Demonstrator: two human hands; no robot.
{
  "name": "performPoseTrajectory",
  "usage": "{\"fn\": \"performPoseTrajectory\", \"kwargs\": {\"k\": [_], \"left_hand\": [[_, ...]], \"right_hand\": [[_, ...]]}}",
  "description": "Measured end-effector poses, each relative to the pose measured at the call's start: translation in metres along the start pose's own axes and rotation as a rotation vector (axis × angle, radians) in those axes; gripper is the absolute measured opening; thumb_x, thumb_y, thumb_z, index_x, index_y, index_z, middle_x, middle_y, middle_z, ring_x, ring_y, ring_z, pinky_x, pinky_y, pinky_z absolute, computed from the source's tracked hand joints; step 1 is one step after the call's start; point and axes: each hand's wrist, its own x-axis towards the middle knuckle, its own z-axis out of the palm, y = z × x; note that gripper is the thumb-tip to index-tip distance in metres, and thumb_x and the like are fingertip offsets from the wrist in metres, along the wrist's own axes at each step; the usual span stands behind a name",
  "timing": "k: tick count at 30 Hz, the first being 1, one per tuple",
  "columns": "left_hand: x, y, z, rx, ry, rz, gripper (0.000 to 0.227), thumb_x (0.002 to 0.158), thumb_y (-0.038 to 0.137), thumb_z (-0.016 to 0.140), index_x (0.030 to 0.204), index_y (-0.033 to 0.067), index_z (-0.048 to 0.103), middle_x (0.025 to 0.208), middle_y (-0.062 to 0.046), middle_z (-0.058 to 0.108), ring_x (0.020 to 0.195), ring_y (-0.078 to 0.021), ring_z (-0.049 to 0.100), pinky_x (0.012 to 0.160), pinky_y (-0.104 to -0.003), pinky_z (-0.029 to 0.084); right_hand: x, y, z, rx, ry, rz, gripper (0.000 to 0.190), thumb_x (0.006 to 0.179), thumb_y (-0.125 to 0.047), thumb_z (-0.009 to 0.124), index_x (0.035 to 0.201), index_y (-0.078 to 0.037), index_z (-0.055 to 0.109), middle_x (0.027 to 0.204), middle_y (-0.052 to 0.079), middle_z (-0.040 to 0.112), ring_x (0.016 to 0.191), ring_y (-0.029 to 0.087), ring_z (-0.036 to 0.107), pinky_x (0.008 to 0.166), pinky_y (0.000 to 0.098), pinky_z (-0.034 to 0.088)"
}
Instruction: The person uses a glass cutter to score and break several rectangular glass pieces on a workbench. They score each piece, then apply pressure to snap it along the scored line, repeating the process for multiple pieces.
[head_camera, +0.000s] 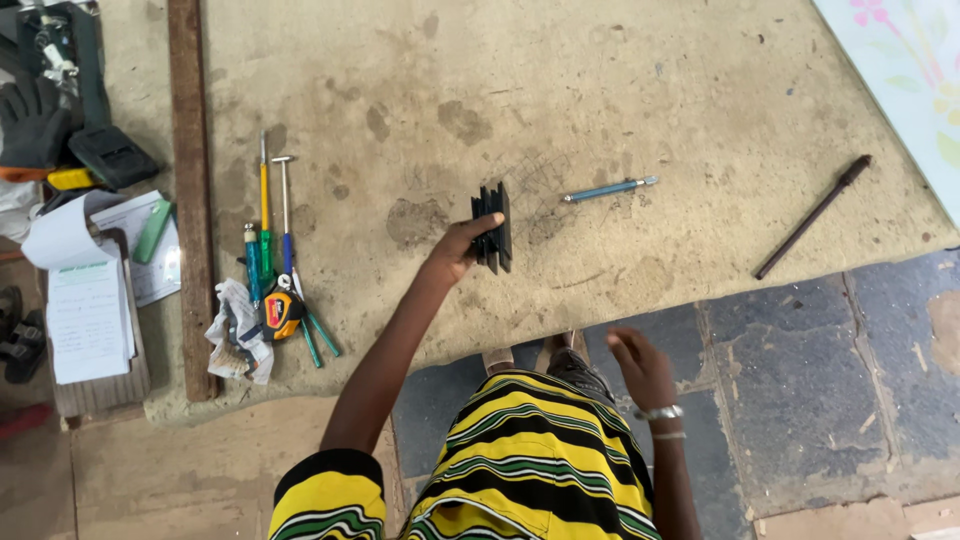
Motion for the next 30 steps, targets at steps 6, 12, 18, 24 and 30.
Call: {"fn": "performPoseTrajectory", "kwargs": {"k": [6,12,18,24,30], "left_hand": [[-0.005,-0.041,0.040,0.065,-0.043,0.079,0.048,0.073,0.030,0.092,0.103,-0.0044,0.074,0.089,-0.008,0.075,0.075,-0.0163,0.069,0.068,-0.029,0.056],[-0.019,-0.066,0.089,0.240,-0.092,0.105,0.044,0.075,0.027,0.090,0.104,-0.0006,0.074,0.090,-0.005,0.075,0.077,-0.0140,0.071,0.068,-0.030,0.056],[-0.039,-0.072,0.144,0.722,0.046,0.208,0.040,0.074,0.023,0.083,0.106,0.0016,0.071,0.091,-0.011,0.077,0.081,-0.0218,0.076,0.071,-0.036,0.060],[-0.046,-0.097,0.188,1.122,0.165,0.451,0.029,0.082,0.020,0.070,0.107,0.0039,0.069,0.093,-0.022,0.075,0.092,-0.0426,0.071,0.080,-0.049,0.056],[-0.052,-0.126,0.238,1.355,0.100,0.523,0.037,0.078,0.022,0.075,0.109,0.0048,0.063,0.102,-0.020,0.072,0.100,-0.0416,0.066,0.095,-0.057,0.043]], "right_hand": [[0.057,-0.099,0.011,0.524,-0.084,-0.092,0.057,0.098,-0.038,0.063,0.143,-0.003,0.054,0.130,0.017,0.070,0.116,0.026,0.071,0.088,0.0325,0.064],[0.076,-0.136,0.013,0.423,-0.094,0.195,0.086,0.087,-0.051,0.072,0.150,-0.002,0.040,0.125,0.020,0.069,0.113,0.025,0.071,0.084,0.0354,0.062],[0.085,-0.124,0.010,0.160,0.016,0.229,0.074,0.077,-0.046,0.082,0.127,0.004,0.059,0.101,0.016,0.076,0.089,0.020,0.075,0.077,0.0310,0.059],[0.086,-0.059,0.007,0.375,0.237,0.153,0.064,0.072,-0.029,0.089,0.118,0.004,0.061,0.100,0.013,0.073,0.087,0.019,0.072,0.072,0.0346,0.062],[0.073,0.003,-0.007,0.748,0.350,0.118,0.048,0.072,-0.013,0.085,0.114,0.001,0.067,0.100,0.011,0.075,0.087,0.017,0.070,0.073,0.0318,0.062]]}}
